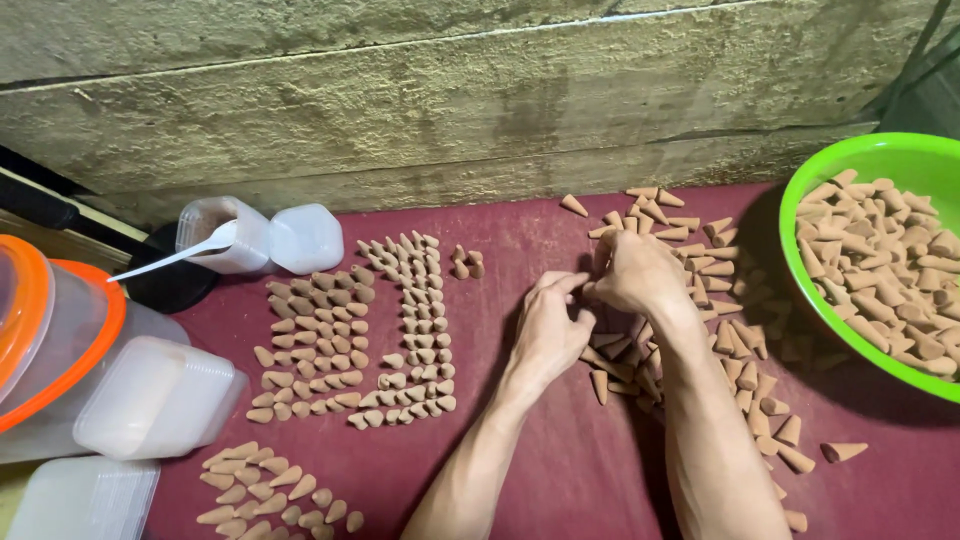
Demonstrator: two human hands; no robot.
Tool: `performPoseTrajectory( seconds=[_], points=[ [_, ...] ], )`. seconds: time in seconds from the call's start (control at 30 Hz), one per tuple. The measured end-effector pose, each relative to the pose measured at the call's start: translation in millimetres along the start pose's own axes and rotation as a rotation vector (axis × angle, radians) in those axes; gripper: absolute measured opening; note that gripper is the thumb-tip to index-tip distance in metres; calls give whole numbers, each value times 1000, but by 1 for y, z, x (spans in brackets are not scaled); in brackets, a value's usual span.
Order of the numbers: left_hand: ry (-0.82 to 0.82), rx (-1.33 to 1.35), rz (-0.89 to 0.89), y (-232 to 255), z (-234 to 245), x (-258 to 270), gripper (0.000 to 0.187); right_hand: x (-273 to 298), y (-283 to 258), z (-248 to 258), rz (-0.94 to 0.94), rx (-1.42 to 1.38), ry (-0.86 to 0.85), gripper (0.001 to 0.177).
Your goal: Arrange incense cones into neat rows and grids on a work surface
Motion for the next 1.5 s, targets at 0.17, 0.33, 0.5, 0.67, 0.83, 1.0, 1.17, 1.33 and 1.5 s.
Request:
performPoseTrajectory(
  seconds=[0.17, 0.33, 0.5, 0.67, 0.83, 1.0, 1.17, 1.33, 1.5],
  points=[
    [163, -18, -12, 23, 38, 17, 56, 26, -36, 16, 93, -366, 123, 32],
    [219, -164, -113, 7, 70, 29, 66, 30, -71, -6, 230, -537, 189, 33],
    [194, -429, -186, -27, 88, 35, 70, 27, -98, -42, 329, -625, 317, 26],
    [274, -632, -225, -39, 106, 42, 62, 30, -121, -71, 408, -741, 437, 29],
    [275, -631, -220, -46, 108, 44, 57, 27, -125, -91, 421, -681, 574, 25],
    [318, -626, -252, -50, 109, 43, 52, 31, -134, -98, 435, -647, 645, 24],
    [334, -644, -221, -52, 109, 42, 47, 29, -140, -104, 403, -594, 666, 23],
    [330, -659, -215, -63, 104, 40, 47, 17, -135, -119, 392, -531, 689, 24],
    [336, -657, -238, -70, 101, 39, 47, 13, -128, -123, 412, -501, 722, 21]
  ],
)
Point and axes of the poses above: each hand's wrist, its own x-axis away from the middle knuckle, its own z-axis out of the back of the hand, y = z × x, the point moved 1 cm from there along -x, towards the middle knuckle, and after that the axes turned 8 degrees about x, right-handed, at the moved point
